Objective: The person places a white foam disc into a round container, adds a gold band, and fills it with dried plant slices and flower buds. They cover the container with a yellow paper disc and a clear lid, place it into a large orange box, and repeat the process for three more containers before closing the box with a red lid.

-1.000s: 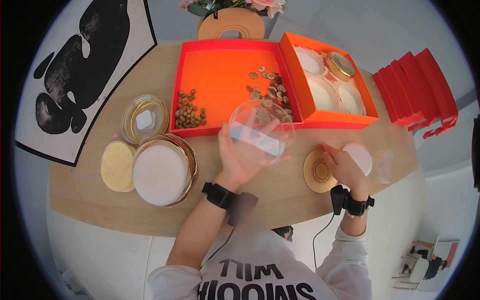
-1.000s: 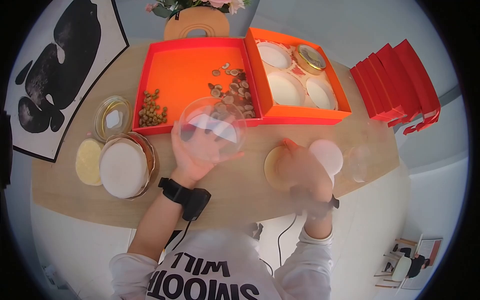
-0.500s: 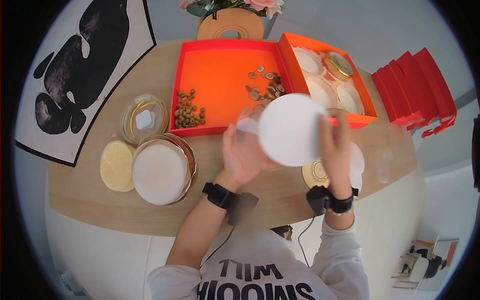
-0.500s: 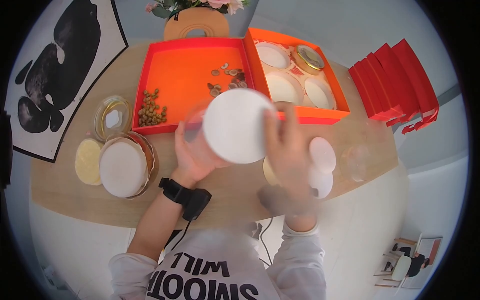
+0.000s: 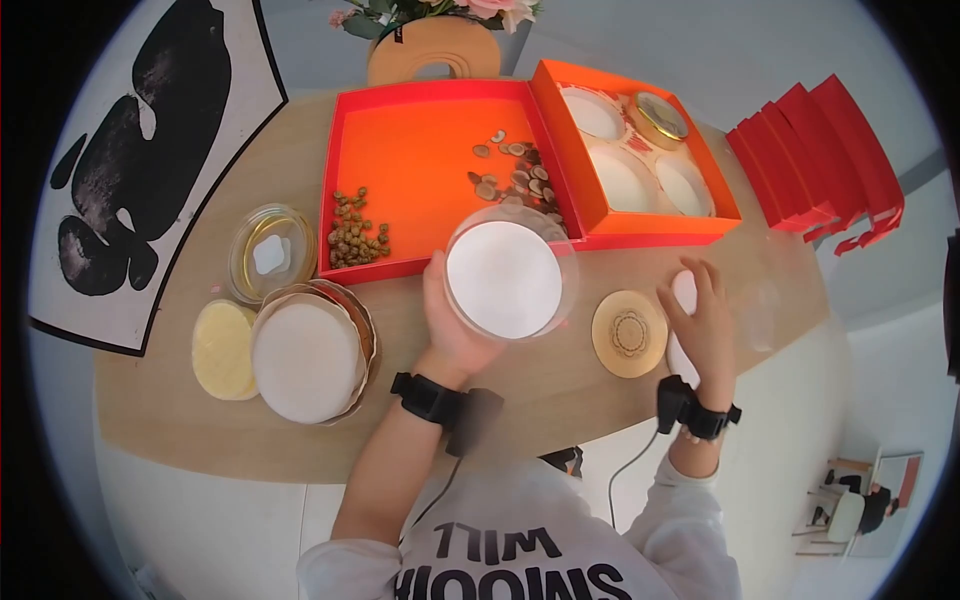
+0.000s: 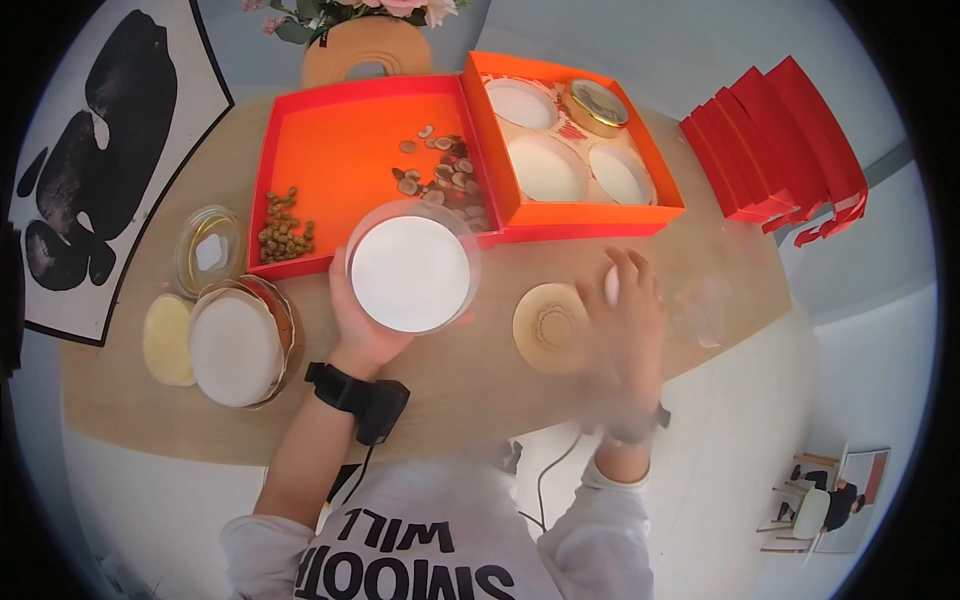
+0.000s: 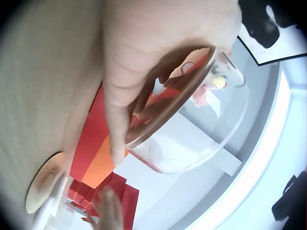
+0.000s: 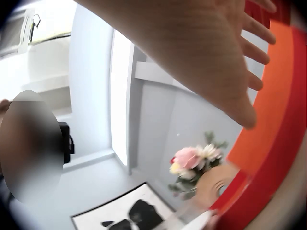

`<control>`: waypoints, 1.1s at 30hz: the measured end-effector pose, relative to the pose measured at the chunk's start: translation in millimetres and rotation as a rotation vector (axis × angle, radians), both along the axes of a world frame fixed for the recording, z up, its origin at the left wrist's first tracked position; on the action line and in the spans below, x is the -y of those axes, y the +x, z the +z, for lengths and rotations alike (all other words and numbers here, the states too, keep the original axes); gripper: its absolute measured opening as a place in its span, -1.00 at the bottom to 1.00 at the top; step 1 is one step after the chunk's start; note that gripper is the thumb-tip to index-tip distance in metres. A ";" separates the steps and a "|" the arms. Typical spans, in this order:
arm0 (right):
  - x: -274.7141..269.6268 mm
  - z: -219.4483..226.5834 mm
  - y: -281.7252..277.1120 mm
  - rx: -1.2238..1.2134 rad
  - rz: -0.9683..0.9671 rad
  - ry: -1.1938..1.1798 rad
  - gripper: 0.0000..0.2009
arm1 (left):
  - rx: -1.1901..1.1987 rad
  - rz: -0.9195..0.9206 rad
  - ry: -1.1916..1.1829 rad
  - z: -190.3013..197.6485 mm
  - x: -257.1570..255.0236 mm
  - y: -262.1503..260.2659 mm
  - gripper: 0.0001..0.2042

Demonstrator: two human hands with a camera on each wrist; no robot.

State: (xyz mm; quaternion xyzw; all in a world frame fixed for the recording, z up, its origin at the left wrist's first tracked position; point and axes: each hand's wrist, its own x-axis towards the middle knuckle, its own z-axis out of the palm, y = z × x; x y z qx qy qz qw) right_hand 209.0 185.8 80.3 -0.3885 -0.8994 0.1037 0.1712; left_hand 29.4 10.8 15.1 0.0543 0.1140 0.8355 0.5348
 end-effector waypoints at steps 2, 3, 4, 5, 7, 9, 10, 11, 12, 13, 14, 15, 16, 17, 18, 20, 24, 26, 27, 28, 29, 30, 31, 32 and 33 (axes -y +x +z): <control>-16.4 -25.5 37.3 0.235 -0.164 0.108 -0.41 | 0.006 0.008 -0.025 -1.5 -0.9 -0.5 -0.24; -18.8 -32.1 50.9 0.314 -0.175 0.060 -0.39 | -0.005 0.014 -0.035 -4.3 -1.9 -1.0 -0.24; -20.2 -37.8 62.7 0.393 -0.186 0.012 -0.37 | -0.018 0.022 -0.045 -9.0 -3.5 -1.6 -0.24; -22.3 -43.0 71.2 0.472 -0.196 -0.038 -0.35 | -0.030 0.030 -0.056 -11.4 -4.3 -1.7 -0.24; -28.2 -54.8 81.6 0.341 -0.156 -0.148 -0.34 | -0.032 0.023 -0.065 -10.8 -4.1 -1.0 -0.23; -34.1 -62.3 85.1 0.255 -0.109 -0.193 -0.33 | -0.034 0.020 -0.070 -11.2 -3.8 -1.1 -0.23; -37.3 -64.3 85.0 0.236 -0.082 -0.182 -0.33 | -0.033 0.022 -0.071 -12.7 -4.1 -1.5 -0.23; -39.8 -65.6 84.3 0.217 -0.054 -0.171 -0.33 | -0.033 0.024 -0.070 -13.4 -4.0 -1.7 -0.24; -42.6 -66.4 82.0 0.242 -0.013 -0.108 -0.33 | -0.005 0.024 -0.041 -12.6 -3.4 -1.3 -0.27; -45.4 -66.5 78.2 0.269 0.031 -0.044 -0.33 | 0.023 0.027 -0.011 -11.2 -2.2 -0.8 -0.31; -47.0 -66.5 74.5 0.295 0.077 0.020 -0.33 | 0.053 0.032 0.018 -9.6 -0.5 -0.7 -0.34; -47.7 -64.9 71.2 0.329 0.068 0.030 -0.33 | 0.043 -0.001 0.078 -6.9 1.2 -0.9 -0.35; -48.4 -61.6 67.3 0.364 0.064 0.041 -0.33 | 0.032 -0.029 0.138 -3.6 2.4 -0.8 -0.35; -48.3 -58.0 62.3 0.392 0.024 0.027 -0.33 | 0.020 -0.054 0.196 -1.5 3.4 -1.1 -0.36; -48.2 -54.3 57.4 0.421 -0.016 0.013 -0.33 | -0.016 -0.023 0.132 -2.7 2.7 -1.5 -0.33; -48.5 -47.9 49.0 0.469 -0.175 -0.061 -0.34 | -0.085 0.039 0.006 -10.5 -2.7 -3.1 -0.26; -22.7 -16.4 21.6 0.155 0.117 0.217 -0.41 | 0.010 0.000 0.050 -15.7 -3.6 -5.2 -0.29; 21.3 20.4 -6.4 0.043 0.329 0.200 -0.45 | 0.056 -0.002 0.062 -11.1 -1.6 -5.2 -0.34; 46.3 35.2 -21.0 -0.014 0.430 0.190 -0.47 | 0.051 0.009 0.064 -12.6 -2.2 -5.3 -0.36; 69.9 45.1 -33.2 -0.055 0.653 0.149 -0.52 | 0.046 0.019 0.068 -13.4 -2.2 -5.4 -0.38; 91.0 50.4 -45.9 -0.094 0.873 0.106 -0.57 | 0.009 0.041 0.037 -11.5 -0.8 -5.2 -0.39; 107.1 49.4 -63.7 -0.099 1.080 0.102 -0.58 | -0.030 0.063 0.009 -8.3 0.6 -4.8 -0.41; 123.2 48.2 -81.5 -0.093 1.290 0.081 -0.59 | -0.068 0.085 -0.018 -6.2 0.6 -4.5 -0.42; 144.2 42.0 -96.8 -0.112 1.437 0.071 -0.59 | -0.180 0.231 -0.006 -13.1 -4.5 1.7 -0.42; 165.0 27.1 -108.5 -0.149 1.429 0.123 -0.65 | -0.292 0.379 0.004 -26.0 -12.9 12.2 -0.43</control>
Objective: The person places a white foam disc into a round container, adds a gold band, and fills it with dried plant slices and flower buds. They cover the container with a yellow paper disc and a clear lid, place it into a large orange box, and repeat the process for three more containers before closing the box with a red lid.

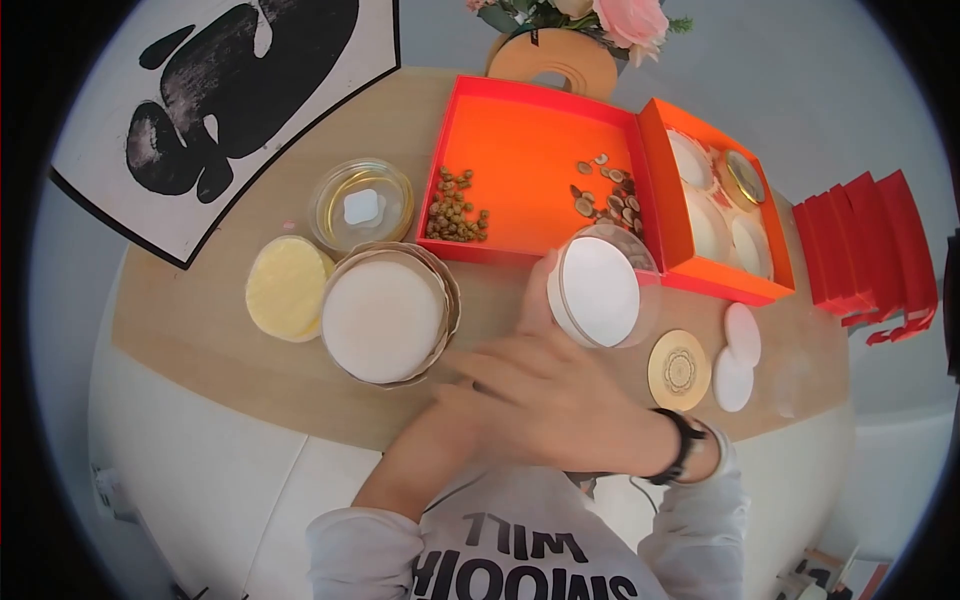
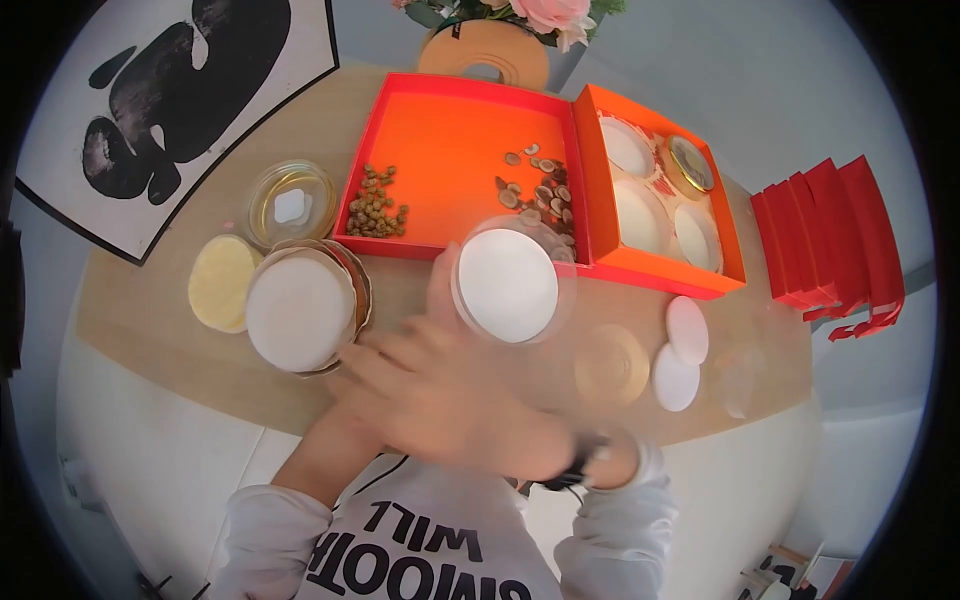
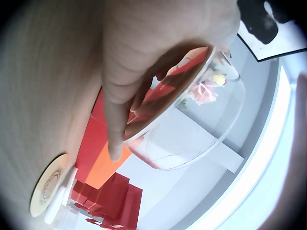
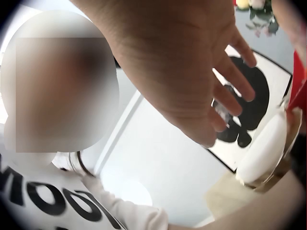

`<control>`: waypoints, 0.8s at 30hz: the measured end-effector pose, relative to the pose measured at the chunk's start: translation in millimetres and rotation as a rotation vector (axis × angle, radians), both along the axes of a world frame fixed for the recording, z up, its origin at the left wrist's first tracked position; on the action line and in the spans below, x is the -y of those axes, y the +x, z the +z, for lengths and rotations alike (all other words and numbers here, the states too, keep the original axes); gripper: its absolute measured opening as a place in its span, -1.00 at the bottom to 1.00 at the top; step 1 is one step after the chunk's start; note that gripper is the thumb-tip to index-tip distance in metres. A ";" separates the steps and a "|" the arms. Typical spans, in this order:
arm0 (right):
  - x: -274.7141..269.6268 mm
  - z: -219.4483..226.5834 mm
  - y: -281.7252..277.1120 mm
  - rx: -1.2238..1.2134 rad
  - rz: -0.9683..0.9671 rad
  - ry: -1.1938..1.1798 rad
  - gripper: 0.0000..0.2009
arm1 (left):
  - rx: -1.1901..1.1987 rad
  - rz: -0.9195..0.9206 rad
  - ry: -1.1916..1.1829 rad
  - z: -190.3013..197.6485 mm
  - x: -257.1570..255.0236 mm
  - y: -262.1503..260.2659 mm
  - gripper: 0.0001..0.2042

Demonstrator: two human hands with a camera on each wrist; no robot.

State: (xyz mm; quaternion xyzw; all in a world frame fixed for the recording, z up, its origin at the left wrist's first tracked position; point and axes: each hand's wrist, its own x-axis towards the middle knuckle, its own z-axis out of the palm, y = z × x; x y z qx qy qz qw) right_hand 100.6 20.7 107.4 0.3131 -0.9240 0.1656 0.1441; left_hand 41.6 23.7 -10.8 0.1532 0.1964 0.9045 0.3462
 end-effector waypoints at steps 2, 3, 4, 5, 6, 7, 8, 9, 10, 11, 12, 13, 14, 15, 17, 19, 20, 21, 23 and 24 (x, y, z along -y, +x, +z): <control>28.5 -23.6 -19.0 -0.042 0.002 0.051 -0.75 | 0.278 -0.199 0.107 13.7 5.8 -10.1 -0.44; 38.0 -28.9 -27.7 -0.028 0.010 0.090 -0.79 | 0.291 -0.241 0.110 17.0 9.1 -11.7 -0.44; 44.2 -31.9 -33.4 -0.014 0.017 0.130 -0.83 | 0.305 -0.284 0.115 19.2 11.6 -13.4 -0.44; 47.9 -33.2 -36.5 -0.049 -0.001 0.144 -0.85 | 0.318 -0.326 0.121 20.5 13.2 -15.5 -0.45; 50.7 -34.0 -38.8 -0.082 -0.017 0.160 -0.87 | 0.295 -0.313 0.135 18.9 11.7 -16.9 -0.44; 52.1 -35.0 -40.4 -0.114 -0.034 0.176 -0.89 | 0.274 -0.300 0.150 14.8 7.7 -17.1 -0.44; 52.2 -37.1 -41.7 -0.133 -0.036 0.178 -0.89 | 0.254 -0.288 0.164 11.7 5.3 -17.2 -0.44; 51.9 -39.7 -42.7 -0.150 -0.039 0.178 -0.90 | 0.271 -0.298 0.155 10.5 5.1 -17.4 -0.44; 51.5 -42.0 -43.3 -0.166 -0.045 0.178 -0.90 | 0.288 -0.310 0.144 9.4 4.8 -17.3 -0.43; 51.1 -43.4 -43.5 -0.155 -0.039 0.178 -0.90 | 0.306 -0.323 0.133 8.8 4.6 -17.0 -0.43; 50.3 -44.7 -43.3 -0.143 -0.034 0.178 -0.91 | 0.327 -0.341 0.130 8.5 5.0 -16.8 -0.43; 49.5 -45.5 -43.0 -0.133 -0.029 0.177 -0.91 | 0.347 -0.359 0.126 8.3 5.8 -16.9 -0.44; 48.7 -45.9 -43.0 -0.133 -0.025 0.184 -0.91 | 0.367 -0.375 0.122 8.3 6.1 -16.8 -0.44; 48.1 -46.1 -43.3 -0.133 -0.019 0.189 -0.91 | 0.363 -0.360 0.110 8.8 6.1 -16.6 -0.44; 48.3 -46.6 -43.4 -0.143 -0.012 0.193 -0.91 | 0.356 -0.328 0.085 10.8 6.7 -16.5 -0.45; 49.1 -47.6 -43.2 -0.162 -0.010 0.194 -0.91 | 0.348 -0.346 0.113 11.7 7.3 -15.9 -0.45; 49.2 -48.2 -42.9 -0.173 -0.013 0.197 -0.91 | 0.344 -0.354 0.128 11.8 7.5 -15.8 -0.46; 49.4 -48.7 -42.5 -0.184 -0.014 0.200 -0.91 | 0.341 -0.350 0.132 11.1 6.7 -16.0 -0.46; 49.6 -50.6 -41.5 -0.194 -0.010 0.206 -0.91 | 0.336 -0.343 0.141 8.4 4.7 -16.5 -0.47; 49.4 -52.0 -40.8 -0.193 -0.004 0.209 -0.91 | 0.333 -0.350 0.144 7.6 4.7 -16.7 -0.47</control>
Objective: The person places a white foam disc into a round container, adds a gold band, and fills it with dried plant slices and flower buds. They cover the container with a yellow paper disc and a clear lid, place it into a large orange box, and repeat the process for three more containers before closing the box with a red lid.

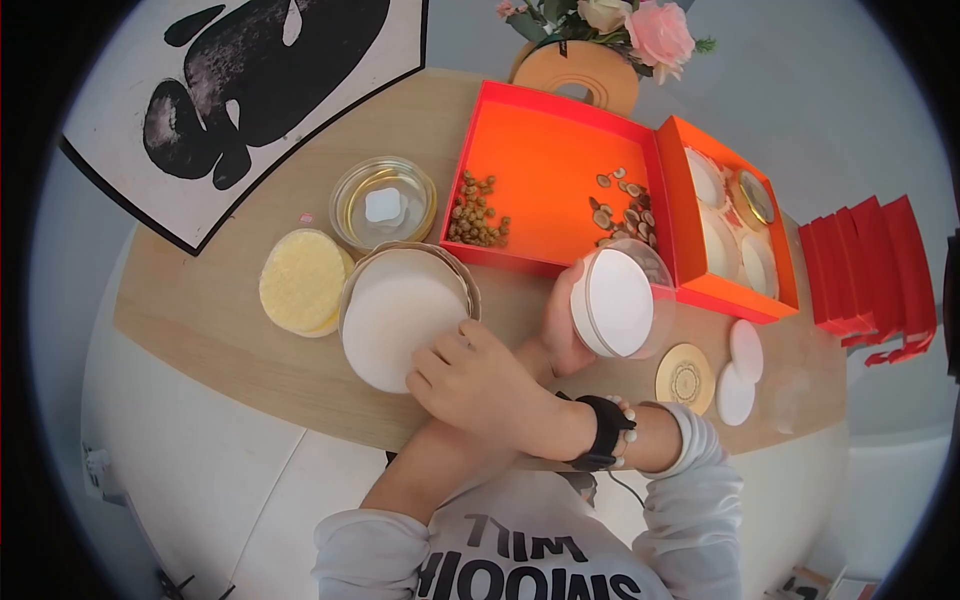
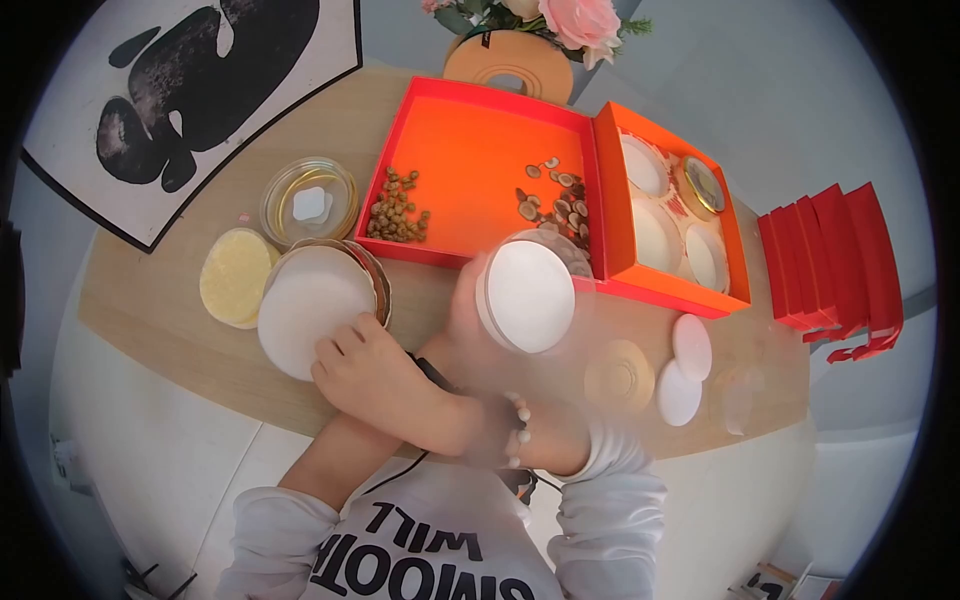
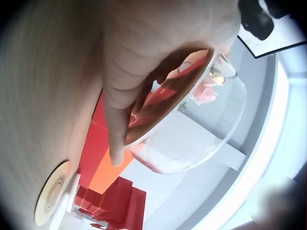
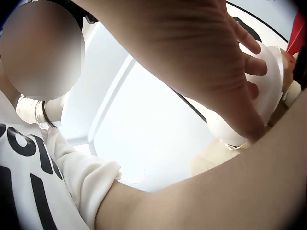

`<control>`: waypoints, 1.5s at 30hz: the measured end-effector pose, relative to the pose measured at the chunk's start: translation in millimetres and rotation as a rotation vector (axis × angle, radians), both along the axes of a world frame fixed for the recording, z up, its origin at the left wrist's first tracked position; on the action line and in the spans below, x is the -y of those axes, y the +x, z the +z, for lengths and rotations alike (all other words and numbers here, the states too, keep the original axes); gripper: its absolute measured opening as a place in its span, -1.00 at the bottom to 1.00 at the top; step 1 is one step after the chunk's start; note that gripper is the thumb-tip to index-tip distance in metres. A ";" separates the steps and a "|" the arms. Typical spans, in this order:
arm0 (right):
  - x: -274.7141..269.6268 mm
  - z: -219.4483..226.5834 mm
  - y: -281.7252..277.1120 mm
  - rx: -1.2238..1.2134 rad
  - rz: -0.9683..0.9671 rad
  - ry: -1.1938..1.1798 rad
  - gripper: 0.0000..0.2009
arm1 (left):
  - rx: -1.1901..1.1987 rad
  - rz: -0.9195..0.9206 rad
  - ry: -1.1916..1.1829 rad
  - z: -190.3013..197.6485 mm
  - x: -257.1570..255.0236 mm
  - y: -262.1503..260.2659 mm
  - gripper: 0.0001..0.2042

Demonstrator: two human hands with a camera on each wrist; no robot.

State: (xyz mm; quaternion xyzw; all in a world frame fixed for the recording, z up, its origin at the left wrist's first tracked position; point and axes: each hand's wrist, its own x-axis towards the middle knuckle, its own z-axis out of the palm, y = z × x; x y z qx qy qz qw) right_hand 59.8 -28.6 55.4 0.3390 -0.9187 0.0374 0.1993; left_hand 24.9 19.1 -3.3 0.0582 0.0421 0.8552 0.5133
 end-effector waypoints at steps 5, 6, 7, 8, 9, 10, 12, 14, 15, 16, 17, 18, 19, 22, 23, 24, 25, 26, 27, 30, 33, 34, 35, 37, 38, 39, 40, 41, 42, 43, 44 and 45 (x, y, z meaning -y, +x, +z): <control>-1.5 3.8 -1.2 0.002 -0.024 -0.013 -0.91 | -0.009 -0.006 -0.004 0.8 1.4 0.4 -0.47; -1.6 5.4 -1.8 0.001 -0.035 -0.015 -0.90 | -0.002 -0.007 0.011 0.2 0.6 0.4 -0.47; -1.9 6.1 -2.4 0.001 -0.046 -0.017 -0.90 | 0.005 -0.009 0.025 -1.1 -0.7 0.5 -0.47; -2.2 6.0 -3.0 0.008 -0.062 -0.017 -0.89 | 0.012 -0.011 0.039 -2.3 -1.5 0.7 -0.47; -2.4 5.7 -3.6 0.015 -0.079 -0.017 -0.87 | 0.013 -0.026 0.039 -3.3 -1.5 0.8 -0.47; -2.6 5.2 -4.3 0.022 -0.094 -0.017 -0.86 | 0.014 -0.039 0.039 -4.3 -0.9 0.5 -0.46; -5.2 4.3 -5.0 0.075 -0.110 -0.054 -0.82 | 0.005 -0.022 0.047 -6.0 -0.8 0.7 -0.46; -9.9 8.4 -6.0 0.105 -0.147 -0.073 -0.78 | -0.015 0.041 0.061 -8.3 -1.5 2.9 -0.47; -14.1 15.3 -6.8 0.109 -0.175 -0.073 -0.76 | 0.016 0.110 -0.030 -11.0 -3.8 3.6 -0.49; -19.5 19.9 -7.9 0.113 -0.203 -0.072 -0.73 | 0.014 0.130 -0.051 -13.3 -4.2 2.6 -0.49; -26.4 20.1 -9.1 0.113 -0.196 -0.039 -0.76 | 0.012 0.142 -0.061 -15.1 -4.9 2.4 -0.50; -34.2 19.6 -10.3 0.114 -0.190 -0.008 -0.78 | -0.001 0.137 -0.059 -14.9 -5.5 0.9 -0.50; -40.7 20.5 -11.2 0.114 -0.183 0.024 -0.80 | -0.009 0.127 -0.051 -14.1 -5.5 0.0 -0.50; -50.4 22.8 -12.2 0.123 -0.186 0.097 -0.87 | -0.008 0.089 -0.033 -11.8 -5.0 -2.1 -0.50; -51.5 22.3 -13.1 0.112 -0.175 0.108 -0.88 | -0.011 0.084 -0.031 -11.9 -4.6 -2.8 -0.50; -51.9 21.5 -14.3 0.105 -0.142 0.097 -0.88 | -0.015 0.080 -0.030 -11.9 -4.4 -2.8 -0.50; -52.1 20.7 -15.4 0.098 -0.109 0.086 -0.88 | -0.015 0.078 -0.031 -11.5 -3.1 -1.8 -0.50; -52.0 20.2 -15.9 0.091 -0.077 0.074 -0.87 | -0.019 0.075 -0.028 -12.5 -3.7 -3.3 -0.50; -51.4 20.7 -15.8 0.085 -0.051 0.083 -0.88 | -0.023 0.075 -0.027 -13.1 -5.3 -2.7 -0.50; -49.4 20.9 -16.2 0.064 0.014 0.090 -0.88 | -0.030 0.080 -0.029 -14.5 -4.6 -4.0 -0.51; -48.9 15.8 -17.6 0.053 0.032 0.096 -0.93 | -0.034 0.065 -0.019 -15.0 -5.1 -3.9 -0.51; -48.4 15.0 -17.9 0.059 0.029 0.118 -0.96 | -0.034 0.060 -0.017 -15.4 -5.7 -3.2 -0.51; -48.1 14.8 -18.0 0.064 0.026 0.139 -0.97 | -0.034 0.059 -0.014 -15.3 -6.7 -3.1 -0.51; -47.8 14.9 -17.5 0.091 0.029 0.180 -0.98 | -0.033 0.052 -0.007 -14.7 -6.7 -2.4 -0.51; -47.7 15.0 -17.4 0.103 0.031 0.201 -0.98 | -0.033 0.052 -0.006 -14.3 -6.0 -2.4 -0.51; -47.7 15.3 -17.5 0.101 0.037 0.172 -0.98 | -0.030 0.050 -0.002 -14.6 -5.7 -2.8 -0.51; -48.0 15.9 -17.7 0.098 0.044 0.142 -0.97 | -0.029 0.052 -0.002 -14.4 -5.3 -2.9 -0.51; -48.4 16.4 -17.9 0.094 0.052 0.113 -0.96 | -0.029 0.057 -0.001 -14.2 -3.8 -3.4 -0.51; -49.0 16.5 -18.2 0.085 0.055 0.066 -0.95 | -0.020 0.050 0.003 -13.2 -4.2 -3.6 -0.51; -50.1 16.2 -18.6 0.076 0.057 0.018 -0.94 | -0.021 0.051 0.001 -12.7 -0.2 -3.5 -0.52; -51.2 16.1 -18.8 0.068 0.059 -0.029 -0.93 | -0.018 0.050 0.003 -11.6 0.8 -3.8 -0.52; -52.6 16.5 -19.2 0.093 0.059 -0.053 -0.92 | -0.020 0.050 0.002 -12.0 2.2 -4.1 -0.52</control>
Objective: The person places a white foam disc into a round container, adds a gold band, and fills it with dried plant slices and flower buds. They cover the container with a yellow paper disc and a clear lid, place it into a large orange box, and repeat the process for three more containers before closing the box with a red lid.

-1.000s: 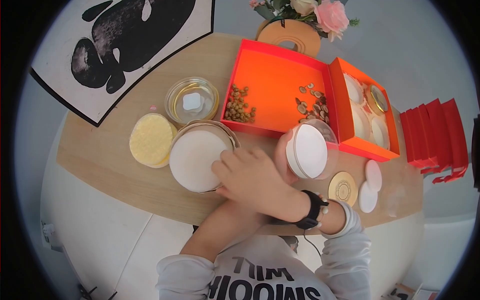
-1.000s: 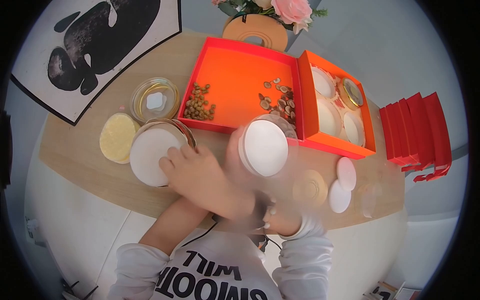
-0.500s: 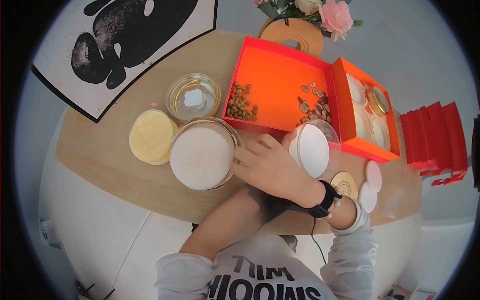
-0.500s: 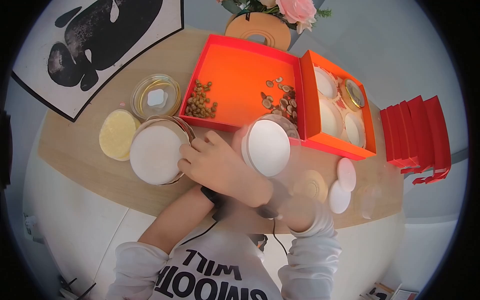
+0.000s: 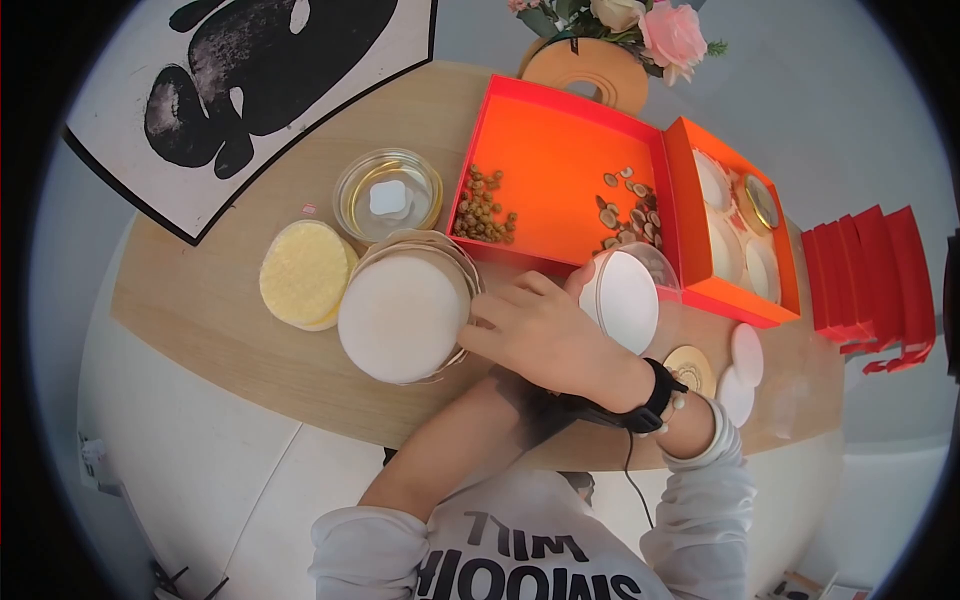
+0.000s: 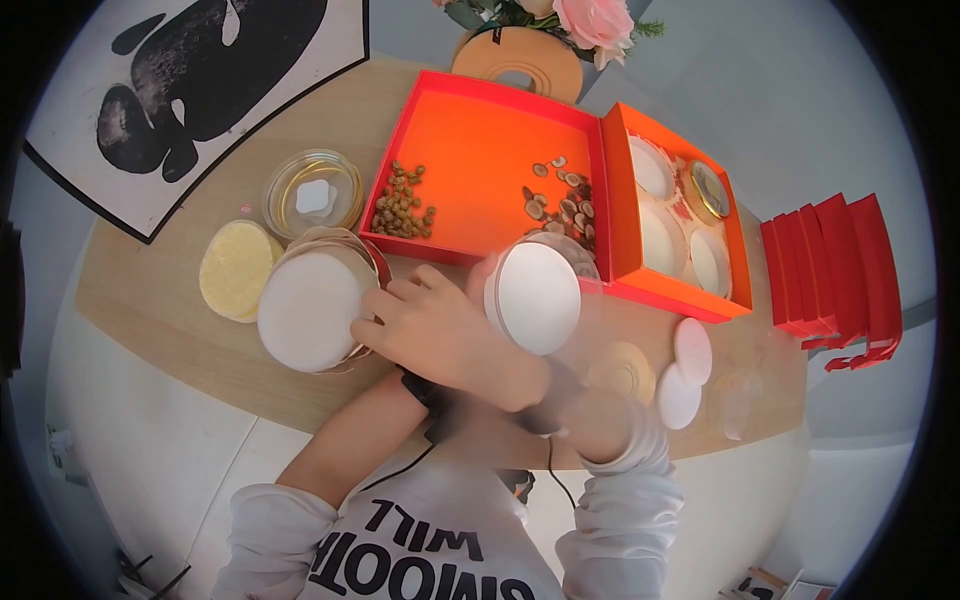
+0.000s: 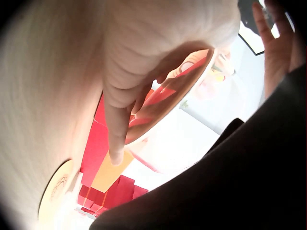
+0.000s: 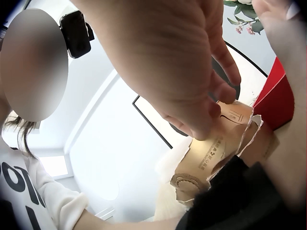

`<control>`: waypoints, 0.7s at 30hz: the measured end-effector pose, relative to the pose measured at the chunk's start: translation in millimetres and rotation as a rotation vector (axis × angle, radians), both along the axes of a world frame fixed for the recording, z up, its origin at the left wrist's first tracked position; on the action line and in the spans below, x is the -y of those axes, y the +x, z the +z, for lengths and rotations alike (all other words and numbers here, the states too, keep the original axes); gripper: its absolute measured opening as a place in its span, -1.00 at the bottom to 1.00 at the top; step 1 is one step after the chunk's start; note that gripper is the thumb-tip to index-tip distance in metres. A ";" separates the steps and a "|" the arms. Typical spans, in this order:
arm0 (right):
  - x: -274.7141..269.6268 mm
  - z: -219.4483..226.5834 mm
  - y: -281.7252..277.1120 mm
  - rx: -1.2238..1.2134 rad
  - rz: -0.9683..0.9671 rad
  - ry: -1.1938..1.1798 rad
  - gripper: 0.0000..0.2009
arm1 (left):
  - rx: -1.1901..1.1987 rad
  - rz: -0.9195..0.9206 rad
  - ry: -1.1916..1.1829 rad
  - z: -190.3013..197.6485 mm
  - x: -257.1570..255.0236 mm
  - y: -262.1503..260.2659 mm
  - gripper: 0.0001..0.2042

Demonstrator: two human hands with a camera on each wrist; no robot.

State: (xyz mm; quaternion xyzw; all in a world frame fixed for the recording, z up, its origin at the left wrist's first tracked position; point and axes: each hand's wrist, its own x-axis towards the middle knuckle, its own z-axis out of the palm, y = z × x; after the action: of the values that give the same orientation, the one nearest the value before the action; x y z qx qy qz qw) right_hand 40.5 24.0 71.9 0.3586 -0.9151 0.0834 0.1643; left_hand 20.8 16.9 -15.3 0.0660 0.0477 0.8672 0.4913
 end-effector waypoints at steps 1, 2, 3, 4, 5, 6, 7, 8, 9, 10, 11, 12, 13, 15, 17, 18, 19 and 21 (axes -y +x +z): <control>-1.6 0.5 -0.4 0.026 0.000 -0.023 -0.90 | 0.001 -0.003 0.003 1.2 0.3 -0.1 -0.52; -3.2 0.9 -0.3 0.051 0.000 -0.047 -0.89 | 0.003 -0.005 0.005 2.9 0.9 0.6 -0.52; -4.4 2.6 0.9 0.071 -0.008 -0.051 -0.85 | 0.002 -0.010 0.008 3.6 1.0 -0.2 -0.52; -5.5 5.6 2.4 0.090 -0.015 -0.055 -0.81 | 0.003 -0.011 0.005 4.4 1.8 -0.1 -0.52; -6.6 8.0 3.7 0.109 -0.021 -0.060 -0.77 | 0.003 -0.015 0.006 5.5 2.0 0.0 -0.52; -7.9 9.1 4.1 0.124 -0.015 -0.086 -0.76 | 0.002 -0.017 0.006 5.8 2.8 0.2 -0.52; -9.4 9.9 4.3 0.138 -0.010 -0.112 -0.74 | -0.001 -0.018 0.008 6.8 3.4 0.8 -0.52; -10.8 10.8 4.5 0.153 -0.005 -0.138 -0.73 | 0.002 -0.016 0.010 7.9 2.6 0.8 -0.52; -12.1 11.8 4.6 0.152 0.003 -0.165 -0.73 | 0.000 -0.021 0.011 8.5 1.9 1.3 -0.52; -13.1 12.8 4.6 0.151 0.010 -0.192 -0.72 | 0.003 -0.026 0.014 8.9 2.0 1.8 -0.52; -13.6 13.3 4.7 0.151 0.018 -0.220 -0.71 | 0.003 -0.021 0.017 9.3 0.6 0.9 -0.52; -13.7 13.1 4.9 0.169 0.018 -0.232 -0.71 | 0.003 -0.027 0.016 9.6 1.9 1.8 -0.52; -13.8 12.5 5.1 0.187 0.017 -0.244 -0.71 | 0.003 -0.027 0.018 10.1 2.4 2.5 -0.52; -13.8 12.4 5.4 0.202 0.024 -0.274 -0.73 | 0.003 -0.029 0.020 11.1 2.3 3.1 -0.53; -13.3 12.8 5.0 0.196 0.040 -0.307 -0.74 | 0.003 -0.031 0.023 11.4 1.8 3.5 -0.53; -13.0 12.6 4.8 0.193 0.048 -0.319 -0.76 | 0.002 -0.033 0.022 10.9 2.5 3.2 -0.53; -12.5 11.9 4.5 0.189 0.055 -0.332 -0.78 | 0.004 -0.030 0.026 11.3 1.9 3.3 -0.53; -12.0 11.4 4.6 0.184 0.065 -0.351 -0.80 | 0.007 -0.034 0.028 11.6 1.7 3.1 -0.53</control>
State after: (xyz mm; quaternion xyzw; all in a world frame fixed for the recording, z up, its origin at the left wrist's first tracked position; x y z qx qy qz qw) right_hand 45.2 36.0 83.3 0.3446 -0.8857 0.2793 0.1372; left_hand 23.8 15.2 -3.7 0.0707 0.0327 0.8594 0.5053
